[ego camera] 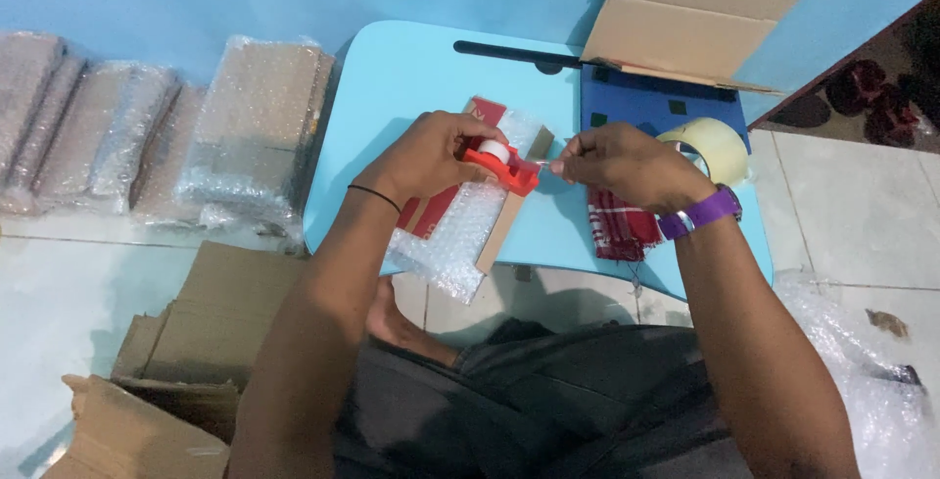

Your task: Wrapping a small object in bubble wrap and then cardboard for shipping.

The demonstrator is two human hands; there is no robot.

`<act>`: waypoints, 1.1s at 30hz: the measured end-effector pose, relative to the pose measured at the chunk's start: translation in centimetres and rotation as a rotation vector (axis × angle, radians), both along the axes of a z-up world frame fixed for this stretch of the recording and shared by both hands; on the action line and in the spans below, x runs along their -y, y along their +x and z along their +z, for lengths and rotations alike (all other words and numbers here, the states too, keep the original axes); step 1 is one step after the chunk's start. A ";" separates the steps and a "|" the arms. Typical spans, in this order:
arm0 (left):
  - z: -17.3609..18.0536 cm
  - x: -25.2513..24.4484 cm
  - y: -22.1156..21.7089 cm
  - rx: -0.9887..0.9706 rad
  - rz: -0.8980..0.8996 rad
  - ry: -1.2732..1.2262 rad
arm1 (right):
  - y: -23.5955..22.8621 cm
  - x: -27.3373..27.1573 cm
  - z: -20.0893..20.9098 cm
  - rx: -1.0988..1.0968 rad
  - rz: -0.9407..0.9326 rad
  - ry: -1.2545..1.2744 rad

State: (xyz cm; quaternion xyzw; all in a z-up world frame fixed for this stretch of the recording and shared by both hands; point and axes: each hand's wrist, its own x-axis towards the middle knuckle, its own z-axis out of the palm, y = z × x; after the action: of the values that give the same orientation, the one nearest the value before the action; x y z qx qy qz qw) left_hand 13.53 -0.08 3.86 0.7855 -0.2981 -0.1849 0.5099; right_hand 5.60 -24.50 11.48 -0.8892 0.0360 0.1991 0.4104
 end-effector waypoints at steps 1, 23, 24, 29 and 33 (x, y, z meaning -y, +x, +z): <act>0.0 0.0 0.2 -0.003 0.001 -0.002 | 0.1 0.4 -0.4 -0.003 0.001 -0.002; 0.1 0.1 0.1 0.040 0.000 -0.035 | 1.3 0.4 -4.8 -0.027 -0.033 -0.058; 0.4 0.0 0.1 0.050 0.002 -0.032 | 1.3 0.3 -4.8 -0.012 -0.038 -0.064; -0.7 0.1 0.5 0.020 -0.003 -0.035 | -0.8 0.7 -3.2 0.018 -0.118 -0.052; -1.2 -0.2 0.7 0.050 -0.008 -0.053 | -3.9 0.6 -1.9 0.130 -0.260 0.073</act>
State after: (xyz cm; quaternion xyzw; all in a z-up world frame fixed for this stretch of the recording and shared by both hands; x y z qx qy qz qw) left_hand 14.21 0.08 2.64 0.7750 -0.3188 -0.1592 0.5220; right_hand 1.72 -25.10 9.60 -0.8725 0.1171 0.0874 0.4663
